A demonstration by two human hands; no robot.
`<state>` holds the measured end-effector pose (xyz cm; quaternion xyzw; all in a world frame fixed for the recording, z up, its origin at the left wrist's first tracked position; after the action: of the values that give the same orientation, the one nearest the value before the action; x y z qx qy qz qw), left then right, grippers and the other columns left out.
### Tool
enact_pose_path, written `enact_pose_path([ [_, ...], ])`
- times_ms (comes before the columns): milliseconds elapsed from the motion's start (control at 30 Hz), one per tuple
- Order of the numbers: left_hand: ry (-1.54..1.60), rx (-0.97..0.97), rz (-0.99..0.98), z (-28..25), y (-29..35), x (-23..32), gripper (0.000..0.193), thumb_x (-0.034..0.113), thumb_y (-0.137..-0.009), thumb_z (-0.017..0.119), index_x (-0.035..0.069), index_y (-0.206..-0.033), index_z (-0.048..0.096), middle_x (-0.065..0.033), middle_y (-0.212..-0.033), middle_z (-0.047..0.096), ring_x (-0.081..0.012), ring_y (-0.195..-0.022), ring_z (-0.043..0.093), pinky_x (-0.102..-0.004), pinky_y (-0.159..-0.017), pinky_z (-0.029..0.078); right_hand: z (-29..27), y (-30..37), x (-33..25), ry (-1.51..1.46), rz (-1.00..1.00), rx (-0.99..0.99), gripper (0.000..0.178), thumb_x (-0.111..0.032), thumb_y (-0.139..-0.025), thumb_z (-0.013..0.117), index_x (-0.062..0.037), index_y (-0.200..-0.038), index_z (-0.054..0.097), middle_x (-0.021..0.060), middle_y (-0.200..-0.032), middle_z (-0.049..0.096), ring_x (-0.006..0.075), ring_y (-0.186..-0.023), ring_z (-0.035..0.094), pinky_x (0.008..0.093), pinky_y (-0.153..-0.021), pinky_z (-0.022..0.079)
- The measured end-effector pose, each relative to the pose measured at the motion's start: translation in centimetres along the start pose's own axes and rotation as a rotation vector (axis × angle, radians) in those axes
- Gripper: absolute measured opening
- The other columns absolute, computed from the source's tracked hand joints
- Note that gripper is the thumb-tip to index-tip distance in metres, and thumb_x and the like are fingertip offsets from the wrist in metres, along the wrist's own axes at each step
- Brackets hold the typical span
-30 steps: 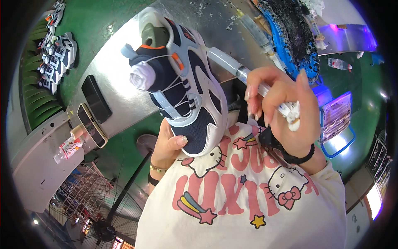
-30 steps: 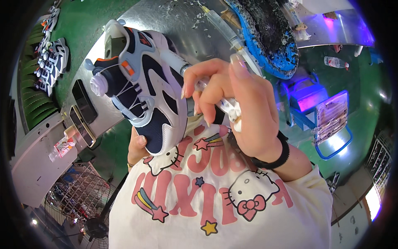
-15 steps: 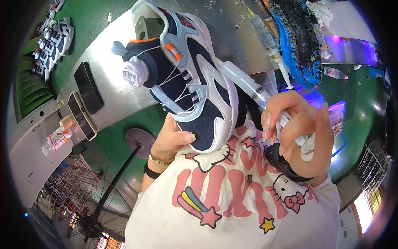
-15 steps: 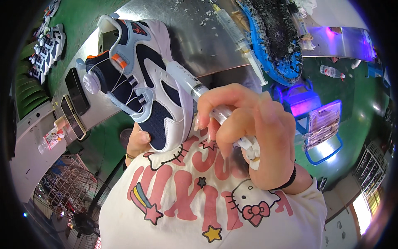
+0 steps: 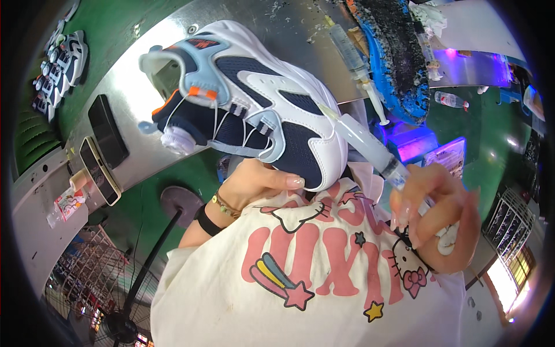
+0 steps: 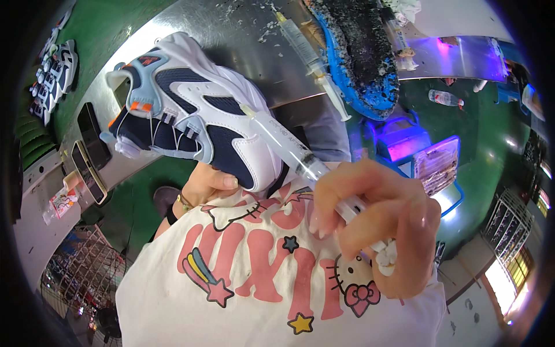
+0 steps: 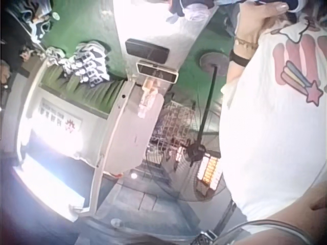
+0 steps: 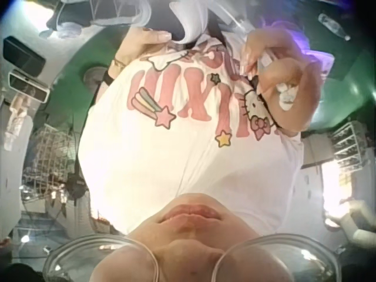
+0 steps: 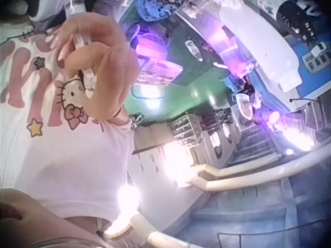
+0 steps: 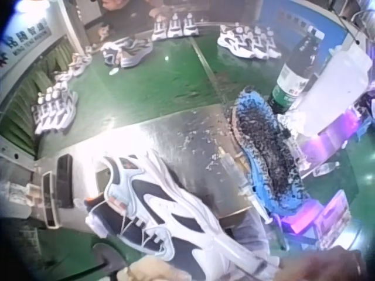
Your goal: Applying glue or adhesive to the seams and soles of shoes using a syringe-like applicator.
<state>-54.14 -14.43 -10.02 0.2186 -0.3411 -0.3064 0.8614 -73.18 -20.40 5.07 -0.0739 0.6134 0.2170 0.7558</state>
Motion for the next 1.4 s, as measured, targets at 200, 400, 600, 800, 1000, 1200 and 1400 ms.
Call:
enact_pose_path([
  [200,0.068,-0.082,-0.226,0.2,-1.9,-0.6,0.019,0.0,-0.076,0.066,-0.004,-0.093,0.058,-0.0016,-0.061,0.054,-0.0057,-0.043,0.041,-0.0206,-0.038,0.025,-1.0,0.7,-0.8,0.059,-0.128,0.052,0.064,-0.033,-0.096,0.017,-0.0034,-0.052,0.052,0.0187,-0.077,0.057,0.0197,-0.052,0.05,0.0308,-0.05,0.037],
  [400,0.295,-0.388,-0.005,3.3,-5.0,0.5,0.016,0.003,-0.081,0.06,-0.004,-0.095,0.06,-0.0074,-0.094,0.062,-0.0116,-0.085,0.058,-0.0212,-0.074,0.045,-1.6,1.9,-1.8,0.103,-0.021,0.19,0.066,-0.035,-0.094,0.015,-0.0044,-0.05,0.053,0.0166,-0.074,0.057,0.0215,-0.053,0.05,0.034,-0.055,0.037],
  [600,0.382,-0.417,0.238,6.0,-6.7,3.4,0.048,-0.003,-0.076,0.062,0.007,-0.12,0.048,-0.0063,-0.117,0.054,-0.0204,-0.113,0.049,-0.0371,-0.103,0.032,-2.1,2.4,-2.1,0.094,-0.058,0.306,0.066,-0.037,-0.093,0.014,-0.0057,-0.05,0.053,0.0149,-0.071,0.055,0.0223,-0.057,0.051,0.0346,-0.058,0.037],
  [800,0.372,-0.473,0.331,7.3,-8.5,4.7,0.046,-0.004,-0.078,0.059,0.01,-0.121,0.048,-0.006,-0.118,0.054,-0.021,-0.114,0.049,-0.0387,-0.102,0.034,-1.1,1.0,-3.2,0.364,-0.225,0.036,0.057,-0.03,-0.096,0.014,-0.0079,-0.057,0.048,0.0127,-0.08,0.046,0.0193,-0.059,0.044,0.0312,-0.058,0.039],
  [1000,0.458,-0.372,0.401,8.3,-8.8,6.2,0.033,0.0,-0.083,0.059,0.006,-0.115,0.054,-0.0052,-0.11,0.059,-0.0164,-0.103,0.056,-0.03,-0.095,0.043,0.0,-0.3,-2.6,0.406,-0.237,0.061,0.055,-0.034,-0.095,0.019,-0.0066,-0.061,0.053,0.0132,-0.08,0.047,0.0196,-0.062,0.045,0.0323,-0.059,0.039],
  [1200,0.469,-0.128,0.349,10.5,-6.9,8.3,0.027,0.014,-0.083,0.064,0.003,-0.106,0.057,-0.0057,-0.106,0.061,-0.014,-0.099,0.058,-0.0267,-0.093,0.046,0.7,-1.2,-1.8,0.543,-0.364,0.111,0.055,-0.037,-0.094,0.021,-0.0055,-0.061,0.052,0.0162,-0.083,0.053,0.0218,-0.061,0.046,0.0342,-0.057,0.038],
  [1400,0.383,0.084,0.292,10.9,-5.9,9.8,0.033,0.025,-0.082,0.066,0.002,-0.102,0.057,-0.005,-0.102,0.061,-0.0118,-0.096,0.058,-0.0221,-0.09,0.047,1.5,-1.6,-1.2,0.636,-0.477,0.059,0.05,-0.03,-0.094,0.021,-0.0043,-0.064,0.051,0.0166,-0.08,0.056,0.0217,-0.057,0.046,0.0346,-0.054,0.036],
])
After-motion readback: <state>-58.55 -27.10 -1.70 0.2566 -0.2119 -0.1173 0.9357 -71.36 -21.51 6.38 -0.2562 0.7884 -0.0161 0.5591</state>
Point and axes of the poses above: each hand's wrist, its own y-axis away from the middle knuckle, its own z-axis out of the palm, x = y × z, the point moved 5 cm from there along -y, towards the middle knuckle
